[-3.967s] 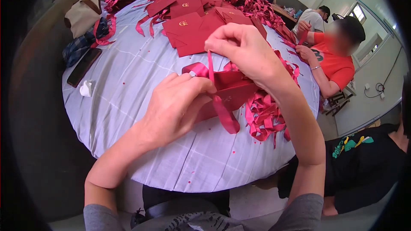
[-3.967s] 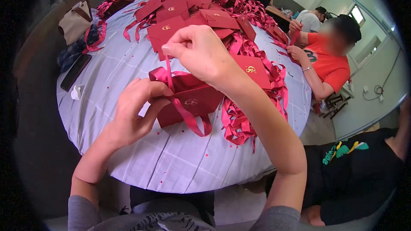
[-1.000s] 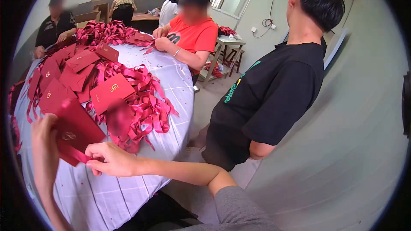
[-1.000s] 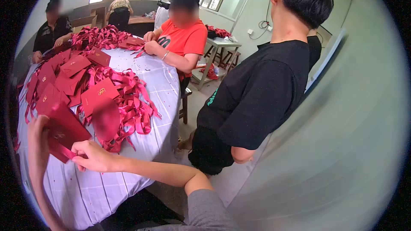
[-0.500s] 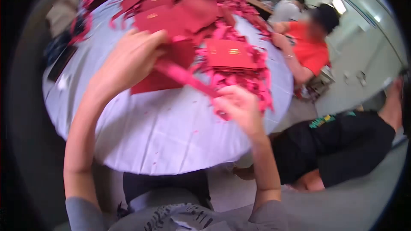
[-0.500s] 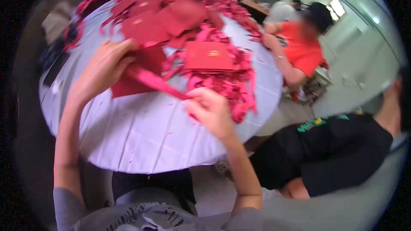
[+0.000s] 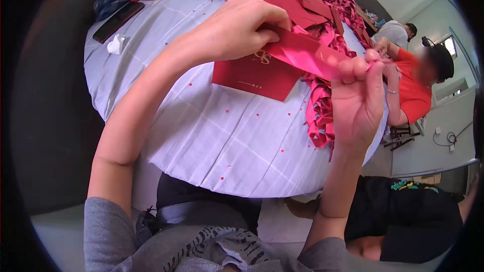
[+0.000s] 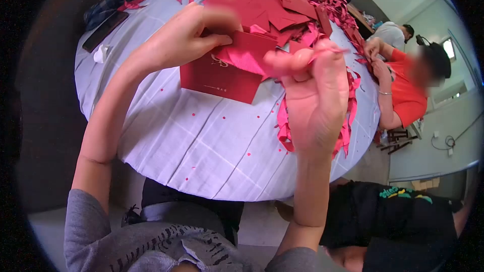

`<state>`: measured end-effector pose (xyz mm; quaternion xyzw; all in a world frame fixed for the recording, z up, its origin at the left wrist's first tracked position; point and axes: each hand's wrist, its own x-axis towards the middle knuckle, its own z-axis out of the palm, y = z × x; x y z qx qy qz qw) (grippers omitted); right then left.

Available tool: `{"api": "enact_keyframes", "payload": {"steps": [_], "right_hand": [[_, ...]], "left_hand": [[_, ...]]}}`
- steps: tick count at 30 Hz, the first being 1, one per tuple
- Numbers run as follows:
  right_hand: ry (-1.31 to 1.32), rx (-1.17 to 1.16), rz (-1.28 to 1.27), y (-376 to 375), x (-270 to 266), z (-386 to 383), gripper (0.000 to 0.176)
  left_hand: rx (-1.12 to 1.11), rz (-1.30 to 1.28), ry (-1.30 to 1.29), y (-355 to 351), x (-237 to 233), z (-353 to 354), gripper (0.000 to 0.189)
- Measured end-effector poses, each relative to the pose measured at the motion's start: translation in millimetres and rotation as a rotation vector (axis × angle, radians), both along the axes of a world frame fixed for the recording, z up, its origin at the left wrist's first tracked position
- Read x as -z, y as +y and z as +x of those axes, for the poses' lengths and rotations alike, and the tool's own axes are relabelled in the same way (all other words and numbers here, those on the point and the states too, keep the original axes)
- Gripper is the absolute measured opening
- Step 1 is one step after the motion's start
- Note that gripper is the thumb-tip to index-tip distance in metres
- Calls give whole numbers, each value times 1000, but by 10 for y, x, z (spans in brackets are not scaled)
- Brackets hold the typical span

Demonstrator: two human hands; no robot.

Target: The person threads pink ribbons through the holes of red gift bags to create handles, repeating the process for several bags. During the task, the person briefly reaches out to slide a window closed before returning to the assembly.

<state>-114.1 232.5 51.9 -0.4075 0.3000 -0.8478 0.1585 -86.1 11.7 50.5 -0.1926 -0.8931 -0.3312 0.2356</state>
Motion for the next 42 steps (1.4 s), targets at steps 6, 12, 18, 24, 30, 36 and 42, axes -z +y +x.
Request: {"api": "enact_keyframes", "payload": {"steps": [6,12,18,24,30,36,42], "right_hand": [[8,372,610,-357,228,3,19],[-9,436,640,-458,315,49,17],[5,528,652,-496,311,76,14],[-62,548,676,-454,309,90,13],[-154,466,621,-402,311,90,14],[-178,481,644,-374,286,79,14],[-41,693,746,-399,268,122,16]], "left_hand": [[37,203,-73,-91,74,-54,19],[52,252,-102,-79,69,1,18],[79,289,-122,-14,62,43,18],[-9,193,-39,68,92,71,18],[-79,109,127,196,156,123,17],[-214,-100,394,323,228,153,16],[-212,-152,416,386,209,175,15]]}}
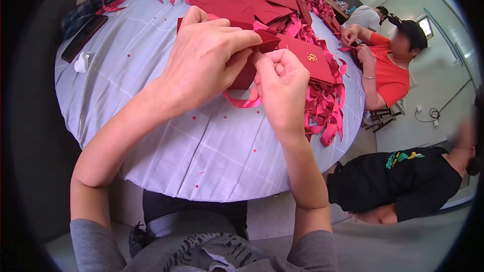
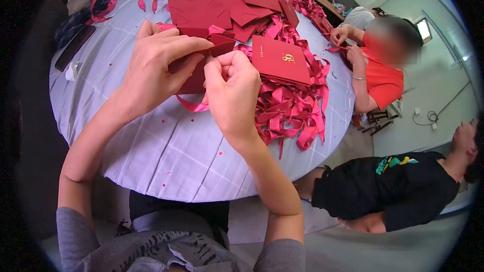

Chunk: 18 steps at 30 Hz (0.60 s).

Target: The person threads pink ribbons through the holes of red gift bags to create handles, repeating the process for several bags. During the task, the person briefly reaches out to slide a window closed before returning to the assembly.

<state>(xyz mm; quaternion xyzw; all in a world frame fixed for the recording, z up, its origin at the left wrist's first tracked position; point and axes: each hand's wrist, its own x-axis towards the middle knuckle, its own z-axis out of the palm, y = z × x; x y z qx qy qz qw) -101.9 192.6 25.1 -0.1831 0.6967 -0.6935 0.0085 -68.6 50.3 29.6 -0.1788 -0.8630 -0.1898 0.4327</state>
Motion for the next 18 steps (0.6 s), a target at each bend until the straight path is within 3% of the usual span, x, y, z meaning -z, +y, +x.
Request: {"api": "enact_keyframes", "payload": {"steps": [2,4,5,6,10,12,14,16,18], "right_hand": [[-18,-4,4,7,17,-19,15],[247,133,168,-8,154,-80,13],[525,242,232,-45,239,-88,12],[534,248,237,-22,195,-75,12],[221,104,229,60,56,-57,11],[-148,-77,-23,79,-13,-51,11],[-127,-85,-41,70,4,-26,9],[606,221,369,28,92,-39,9],[724,302,485,27,114,-26,9]], "left_hand": [[2,0,2,3,-2,7,14],[10,-2,6,16,-5,19,14],[-2,-11,2,25,-7,27,14],[-14,-18,-2,29,-7,25,14],[7,-47,78,44,25,15,22],[8,-51,82,48,29,12,22],[8,-54,84,59,33,5,22],[19,-61,96,61,38,-1,22],[17,-62,89,62,47,12,22]]}}
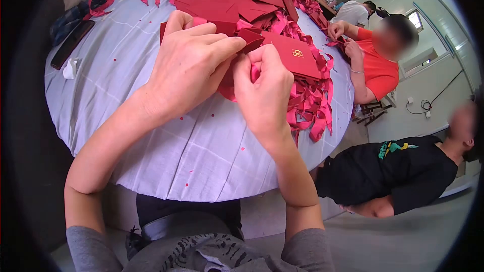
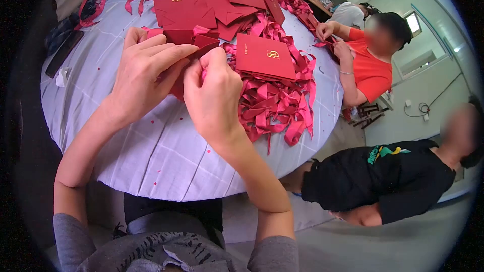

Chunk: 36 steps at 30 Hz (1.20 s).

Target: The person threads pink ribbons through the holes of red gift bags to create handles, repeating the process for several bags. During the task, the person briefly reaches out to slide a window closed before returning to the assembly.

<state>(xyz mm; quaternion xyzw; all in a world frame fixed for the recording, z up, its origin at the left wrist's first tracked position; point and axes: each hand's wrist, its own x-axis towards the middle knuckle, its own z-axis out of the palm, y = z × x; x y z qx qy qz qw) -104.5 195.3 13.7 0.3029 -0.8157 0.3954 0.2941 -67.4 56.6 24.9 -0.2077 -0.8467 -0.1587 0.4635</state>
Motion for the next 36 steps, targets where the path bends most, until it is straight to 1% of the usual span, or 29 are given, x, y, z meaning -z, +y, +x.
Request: {"api": "enact_keyframes", "payload": {"steps": [2,3,4,5,6,7,9,12,13,15,19,21,22,23,25,26,28,29,31,32,34,35,36], "right_hand": [[-573,-240,-284,58,-43,-52,11],[-881,-365,-439,101,-209,-9,13],[-882,-366,-437,109,-201,-20,13],[-827,-370,-438,106,-169,-44,13],[-773,-373,-440,100,-138,-65,14],[-776,-376,-439,92,-114,-81,14],[-627,-311,-324,73,-78,-101,13],[-617,-276,-300,65,-68,-81,14],[-618,-273,-300,68,-83,-65,14],[-757,-313,-371,77,-142,-44,15],[-806,-349,-437,80,-148,-64,15],[-860,-367,-470,56,-128,-34,11],[-890,-427,-520,62,-107,-49,9],[-888,-423,-521,69,-108,-57,9],[-897,-495,-579,81,-118,-70,11],[-891,-494,-576,93,-124,-81,11],[-820,-476,-435,110,-127,-103,12],[-817,-482,-432,112,-133,-108,12],[-595,-370,-257,139,-123,-103,11],[-467,-337,-242,161,-112,-100,10],[-67,-214,-177,218,-163,-172,14],[-32,-170,-168,268,-225,-179,18],[-24,-190,-165,294,-253,-229,12]], "left_hand": [[-1,5,5,2,-15,-4,22],[-6,17,-25,-3,-23,-2,22],[-13,26,-57,-12,-34,3,21],[-17,26,-58,-18,-47,6,21],[-39,37,-100,-11,-62,5,17],[-61,49,-142,-5,-72,2,14],[-53,61,-172,-22,-83,-23,16],[-51,91,-233,-19,-99,-12,18],[-53,110,-265,-13,-108,-11,19],[-48,115,-275,-15,-126,-4,19],[-48,99,-245,0,-109,1,19],[-22,93,-230,3,-115,17,20],[-3,85,-216,1,-118,21,20],[1,85,-215,10,-114,15,20],[-6,84,-199,30,-103,6,21],[-4,87,-193,30,-102,9,21],[-10,53,-222,8,-104,22,23],[-16,53,-218,3,-116,21,23],[-33,54,-238,-1,-117,30,26],[-40,51,-241,-6,-105,32,26],[-23,100,-213,-11,-72,24,26],[-28,102,-213,-11,-62,21,26],[-8,103,-193,-10,-54,22,25]]}}
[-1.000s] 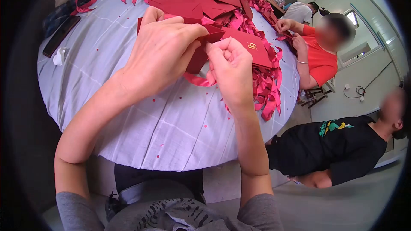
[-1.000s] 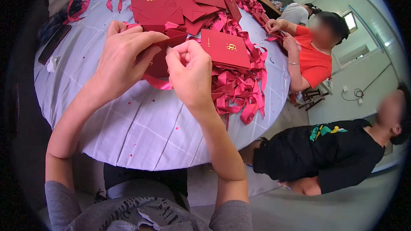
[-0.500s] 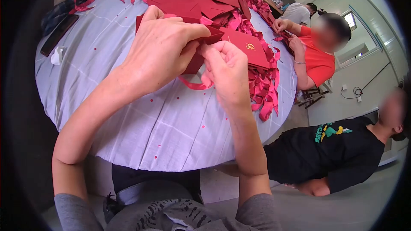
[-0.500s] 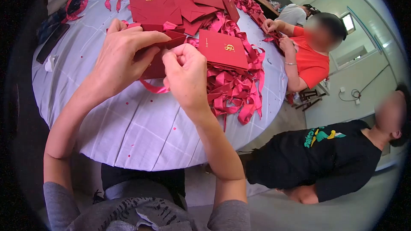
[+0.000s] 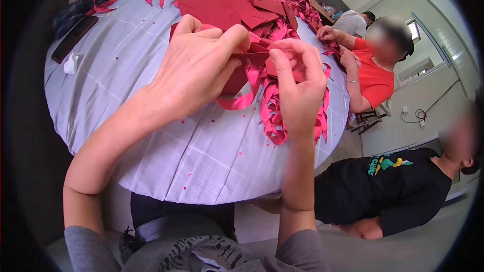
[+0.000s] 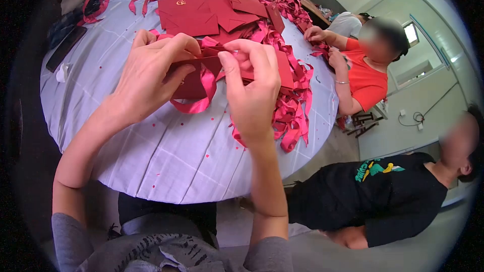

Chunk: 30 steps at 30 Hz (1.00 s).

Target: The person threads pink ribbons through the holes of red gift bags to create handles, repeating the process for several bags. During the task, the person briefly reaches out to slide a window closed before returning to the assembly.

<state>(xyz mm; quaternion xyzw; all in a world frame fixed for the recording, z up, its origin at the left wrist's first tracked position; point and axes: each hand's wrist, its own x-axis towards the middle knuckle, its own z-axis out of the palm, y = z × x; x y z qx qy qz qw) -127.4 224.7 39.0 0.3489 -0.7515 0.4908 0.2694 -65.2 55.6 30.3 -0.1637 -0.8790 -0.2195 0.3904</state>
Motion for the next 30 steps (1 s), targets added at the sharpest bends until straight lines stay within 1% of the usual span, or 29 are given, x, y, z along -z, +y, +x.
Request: {"api": "enact_keyframes", "payload": {"steps": [1,3,4,5,7,8,10,11,13,14,16,17,18,19,20,21,23,24,25,27,28,30], "right_hand": [[-4,-2,-3,10,-27,-26,12],[60,-96,202,12,-118,-71,8],[74,-73,293,13,-180,-111,11],[75,-73,295,15,-265,-134,11],[54,-115,619,6,-445,-165,16],[39,-147,672,-6,-505,-213,23],[-226,-315,877,-53,-706,-330,24],[-173,-392,994,-92,-775,-424,25],[-254,-479,1150,-224,-909,-454,24],[-359,-405,1259,-287,-969,-409,23],[-388,-463,1283,-346,-979,-403,21],[-367,-410,1281,-356,-969,-387,18],[-371,-405,1276,-338,-958,-393,18],[-384,-412,1226,-316,-929,-407,16],[-395,-421,1180,-299,-888,-426,18],[-327,-394,1106,-251,-802,-459,17],[-402,-420,811,-162,-631,-406,16],[-374,-420,744,-141,-567,-405,14],[-378,-419,743,-124,-515,-409,14],[-522,-434,490,-103,-431,-391,16],[-536,-392,456,-115,-421,-343,18],[-551,-374,219,-96,-465,-414,17]], "left_hand": [[20,0,20,0,6,4,25],[23,-7,50,8,11,19,23],[28,-7,81,14,10,21,22],[27,-6,82,15,9,21,22],[48,3,78,12,16,30,23],[48,1,72,13,9,39,23],[41,-49,6,20,-18,61,24],[52,-60,-5,19,-18,66,24],[114,-35,65,24,-13,67,24],[130,-47,55,28,-12,67,24],[90,-82,84,33,-22,72,19],[99,-90,83,35,-24,72,19],[80,-86,85,41,-19,70,18],[60,-79,88,49,-12,69,18],[62,-77,89,50,-15,73,18],[64,-80,45,45,-25,81,17],[63,-79,0,32,-41,91,17],[68,-75,-4,29,-51,89,16],[75,-72,-10,30,-55,83,15],[81,-53,1,24,-49,59,14],[79,-31,18,12,-50,48,14],[97,-68,-30,25,-81,98,14]]}}
